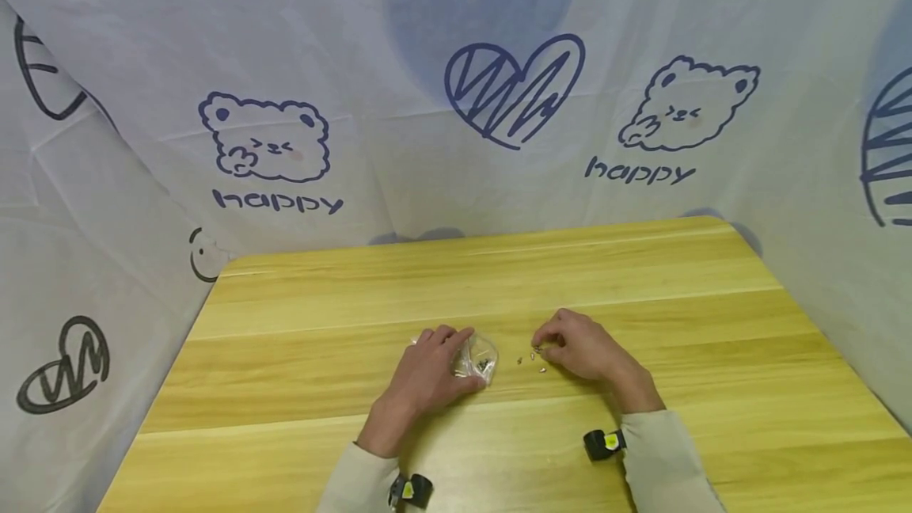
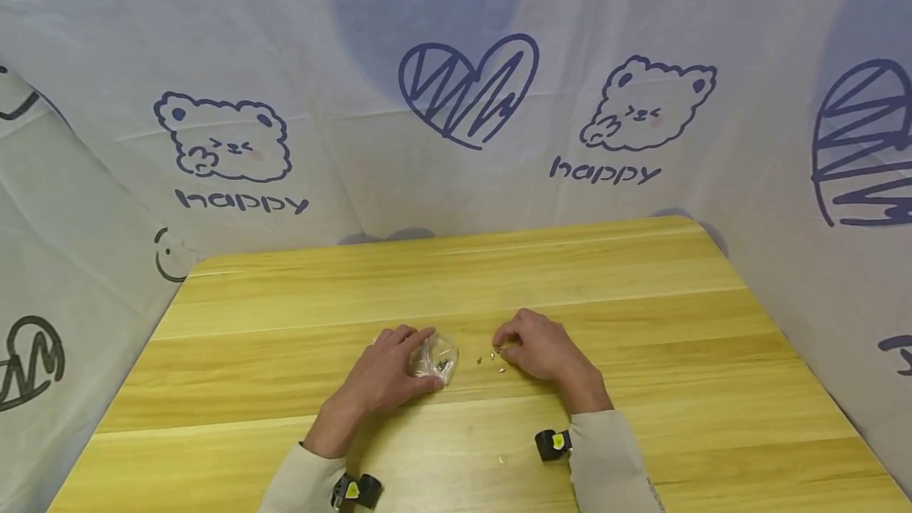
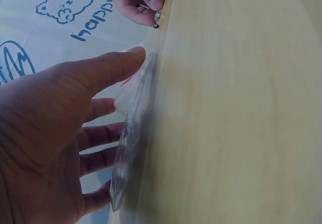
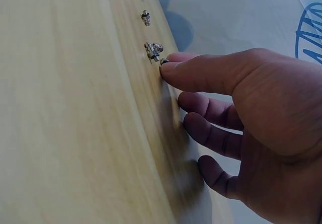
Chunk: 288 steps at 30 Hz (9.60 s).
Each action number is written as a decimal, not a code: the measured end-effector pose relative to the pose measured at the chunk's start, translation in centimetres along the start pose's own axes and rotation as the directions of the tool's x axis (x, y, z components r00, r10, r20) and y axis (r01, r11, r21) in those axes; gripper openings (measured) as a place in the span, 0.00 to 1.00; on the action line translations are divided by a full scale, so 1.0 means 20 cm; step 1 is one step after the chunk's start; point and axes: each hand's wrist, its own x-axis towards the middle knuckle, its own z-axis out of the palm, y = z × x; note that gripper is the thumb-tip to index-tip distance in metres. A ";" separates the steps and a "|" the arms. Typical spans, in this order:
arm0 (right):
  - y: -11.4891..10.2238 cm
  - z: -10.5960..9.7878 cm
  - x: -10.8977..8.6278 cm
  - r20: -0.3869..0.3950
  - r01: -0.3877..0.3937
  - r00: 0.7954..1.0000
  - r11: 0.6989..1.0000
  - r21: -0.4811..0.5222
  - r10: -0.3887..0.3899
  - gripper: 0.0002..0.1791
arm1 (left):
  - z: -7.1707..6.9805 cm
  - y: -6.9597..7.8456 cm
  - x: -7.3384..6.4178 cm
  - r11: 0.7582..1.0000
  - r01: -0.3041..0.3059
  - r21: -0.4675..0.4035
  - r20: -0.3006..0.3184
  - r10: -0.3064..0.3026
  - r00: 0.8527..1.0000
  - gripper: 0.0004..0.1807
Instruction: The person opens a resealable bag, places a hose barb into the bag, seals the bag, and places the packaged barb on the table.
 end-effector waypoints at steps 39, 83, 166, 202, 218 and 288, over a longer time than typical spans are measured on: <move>-0.02 0.02 0.02 -0.020 0.061 0.998 0.998 -0.020 -0.062 0.02 | 0.00 0.00 0.00 1.000 -0.001 -0.006 -0.002 0.001 1.000 0.42; -0.27 0.13 0.07 -0.046 0.088 0.995 0.996 -0.001 -0.088 0.10 | -0.02 0.01 0.00 0.999 -0.010 0.038 -0.005 0.010 1.000 0.42; -0.13 0.05 0.04 -0.079 0.110 0.991 0.991 0.080 -0.104 0.05 | -0.02 0.01 -0.01 1.000 -0.004 0.012 0.005 0.004 1.000 0.42; -0.25 0.10 0.06 -0.057 0.054 0.997 0.996 0.072 -0.050 0.06 | -0.02 0.01 -0.01 1.000 -0.010 0.017 0.000 0.010 1.000 0.42; -0.07 -0.02 0.02 0.023 0.039 0.999 0.992 0.117 -0.042 0.14 | -0.01 0.01 0.00 1.000 0.000 0.003 0.001 0.000 1.000 0.42; -0.23 0.13 0.04 -0.044 0.114 0.993 0.993 0.040 -0.112 0.03 | -0.01 0.01 0.00 1.000 -0.011 0.008 -0.005 0.011 1.000 0.41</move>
